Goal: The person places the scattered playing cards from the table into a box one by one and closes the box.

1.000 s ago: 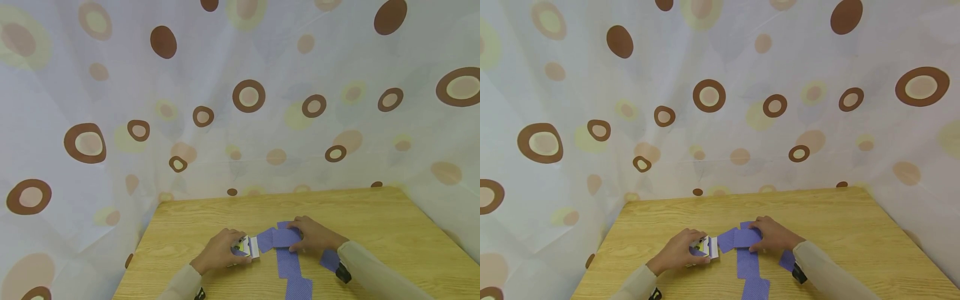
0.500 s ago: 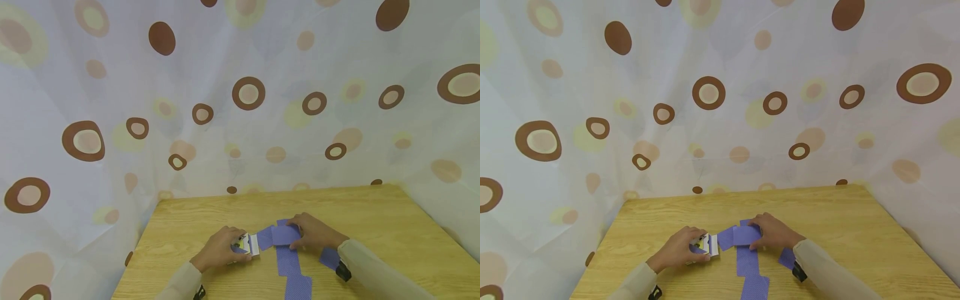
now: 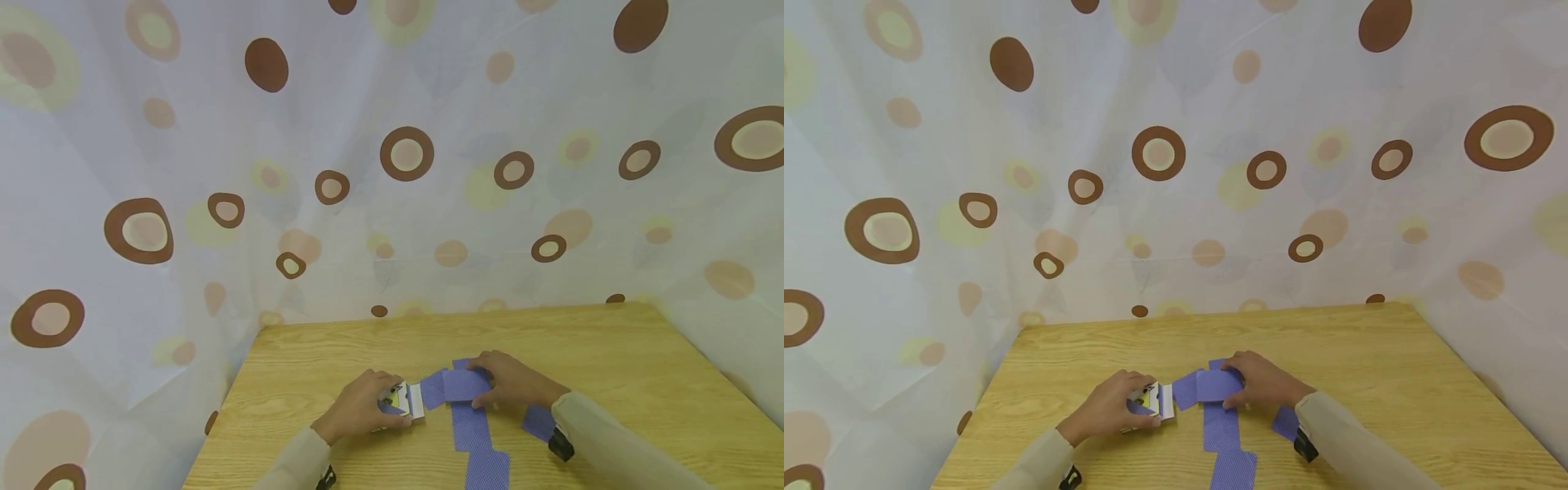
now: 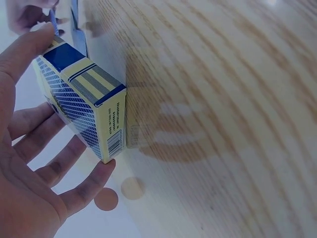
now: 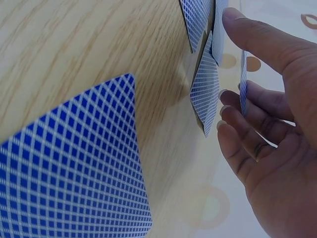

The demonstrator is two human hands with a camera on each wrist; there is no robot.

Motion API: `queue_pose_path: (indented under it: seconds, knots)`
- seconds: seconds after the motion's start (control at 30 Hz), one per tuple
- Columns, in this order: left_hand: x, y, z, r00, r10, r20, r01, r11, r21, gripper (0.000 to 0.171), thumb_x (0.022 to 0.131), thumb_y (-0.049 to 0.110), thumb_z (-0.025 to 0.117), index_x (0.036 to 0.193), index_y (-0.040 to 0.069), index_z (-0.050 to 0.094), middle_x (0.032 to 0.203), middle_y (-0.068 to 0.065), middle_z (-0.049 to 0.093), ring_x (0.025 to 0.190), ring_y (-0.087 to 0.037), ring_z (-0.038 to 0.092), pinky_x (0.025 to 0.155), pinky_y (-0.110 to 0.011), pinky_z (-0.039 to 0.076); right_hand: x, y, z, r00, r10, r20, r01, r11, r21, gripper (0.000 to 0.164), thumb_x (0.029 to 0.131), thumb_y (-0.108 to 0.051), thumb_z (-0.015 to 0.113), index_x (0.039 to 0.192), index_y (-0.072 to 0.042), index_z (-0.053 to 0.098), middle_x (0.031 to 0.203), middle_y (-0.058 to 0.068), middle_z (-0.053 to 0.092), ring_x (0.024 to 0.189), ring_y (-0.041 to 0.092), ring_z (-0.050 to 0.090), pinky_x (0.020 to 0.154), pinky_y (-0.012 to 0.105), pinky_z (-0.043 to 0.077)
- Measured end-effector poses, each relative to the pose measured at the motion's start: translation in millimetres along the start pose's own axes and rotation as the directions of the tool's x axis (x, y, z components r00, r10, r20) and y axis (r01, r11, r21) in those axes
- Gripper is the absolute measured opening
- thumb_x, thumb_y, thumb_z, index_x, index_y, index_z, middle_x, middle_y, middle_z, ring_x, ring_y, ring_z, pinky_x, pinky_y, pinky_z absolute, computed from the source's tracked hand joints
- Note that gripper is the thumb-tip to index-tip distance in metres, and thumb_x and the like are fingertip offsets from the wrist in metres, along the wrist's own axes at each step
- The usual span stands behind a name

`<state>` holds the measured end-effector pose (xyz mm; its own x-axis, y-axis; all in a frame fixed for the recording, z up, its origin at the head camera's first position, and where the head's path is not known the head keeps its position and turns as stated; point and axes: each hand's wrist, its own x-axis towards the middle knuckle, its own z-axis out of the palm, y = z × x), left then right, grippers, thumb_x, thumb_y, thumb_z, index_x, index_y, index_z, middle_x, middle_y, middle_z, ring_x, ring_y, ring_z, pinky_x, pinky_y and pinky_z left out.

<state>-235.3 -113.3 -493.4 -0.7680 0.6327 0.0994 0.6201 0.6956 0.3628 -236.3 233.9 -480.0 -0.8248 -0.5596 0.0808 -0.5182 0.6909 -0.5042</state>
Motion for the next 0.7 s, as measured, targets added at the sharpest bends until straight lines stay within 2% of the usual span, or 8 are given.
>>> queue_pose_path:
  seconds: [0.1, 0.33, 0.7]
  knots:
    - [0.3, 0.3, 0.4, 1.000, 0.000, 0.001, 0.000, 1.000, 0.005, 0.082, 0.082, 0.066, 0.077, 0.142, 0.013, 0.062, 0.135, 0.001, 0.065, 0.110, -0.012, 0.055, 0.088, -0.032, 0.049, 0.4, -0.5, 0.4, 1.000, 0.000, 0.002, 0.000, 1.000, 0.004, 0.069, 0.082, -0.039, 0.088, 0.132, 0.001, 0.063, 0.110, 0.000, 0.061, 0.090, 0.015, 0.052, 0.077, 0.035, 0.048]
    - [0.6, 0.7, 0.0, 1.000, 0.001, -0.004, -0.001, 1.000, 0.003, 0.081, 0.082, 0.065, 0.078, 0.142, 0.013, 0.062, 0.134, 0.001, 0.065, 0.113, -0.014, 0.055, 0.091, -0.034, 0.049, 2.1, -0.6, 1.9, 1.000, -0.010, -0.007, 0.010, 1.000, -0.022, 0.068, 0.081, -0.042, 0.088, 0.130, -0.001, 0.065, 0.113, 0.001, 0.062, 0.090, 0.013, 0.054, 0.078, 0.035, 0.050]
    - [0.7, 0.8, -0.2, 1.000, -0.004, 0.003, 0.004, 1.000, -0.012, 0.082, 0.082, 0.066, 0.078, 0.143, 0.013, 0.062, 0.134, 0.001, 0.065, 0.110, -0.012, 0.054, 0.088, -0.032, 0.048, 4.5, -2.5, 3.3, 1.000, -0.022, -0.008, 0.022, 0.999, -0.032, 0.070, 0.083, -0.044, 0.086, 0.134, 0.000, 0.063, 0.114, 0.001, 0.061, 0.090, 0.011, 0.054, 0.079, 0.034, 0.050]
